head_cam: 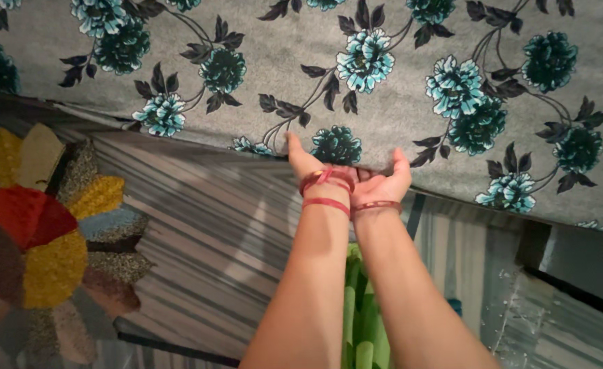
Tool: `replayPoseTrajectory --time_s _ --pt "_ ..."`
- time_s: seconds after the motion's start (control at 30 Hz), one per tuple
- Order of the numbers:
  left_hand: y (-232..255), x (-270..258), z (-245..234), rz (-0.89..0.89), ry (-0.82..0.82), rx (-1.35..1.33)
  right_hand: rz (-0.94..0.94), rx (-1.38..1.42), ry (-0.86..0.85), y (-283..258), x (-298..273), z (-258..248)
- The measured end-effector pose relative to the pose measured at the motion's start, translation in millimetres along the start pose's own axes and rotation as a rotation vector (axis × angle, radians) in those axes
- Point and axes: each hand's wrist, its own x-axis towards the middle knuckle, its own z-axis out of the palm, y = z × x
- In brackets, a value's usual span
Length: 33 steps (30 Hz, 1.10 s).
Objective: The person smooths out and folds a floral pattern cloth on a bed, handling the edges and corners to align them.
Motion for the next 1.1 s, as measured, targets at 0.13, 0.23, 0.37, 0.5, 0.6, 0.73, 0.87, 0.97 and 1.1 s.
replayPoseTrajectory --time_s 0.13,0.23,0.37,0.5,0.6,0.73,0.87,0.97,1.1 --pt "4 10 -5 0.130 -0.173 -0.014 -0.083 0.057 -0.249 -1 -19 19" --pt "11 29 -11 0.119 -0.250 0.011 -0.025 0.012 -0.314 -4 -21 22" --pt "18 54 -25 0.105 -0.409 -0.021 0.057 -0.056 -0.223 -1 -14 15" --pt "21 64 -24 0.132 -0.281 0.094 0.161 -0.404 0.122 1 -12 5" --pt "33 58 -19 0.261 0.322 0.612 0.249 -0.789 0.105 -5 -20 4" --pt "51 48 -23 0.507 0.501 0.846 0.012 -1.351 -0.081 -15 -32 22" --pt "69 41 -24 0.865 0.671 0.788 -0.961 -1.873 -0.211 -13 -44 47" --pt "88 25 -28 1.482 0.545 1.171 -1.597 -1.931 -0.556 -10 -39 70" --pt "84 29 -4 1.731 0.122 1.981 -1.600 -2.237 -0.570 2 -18 76"
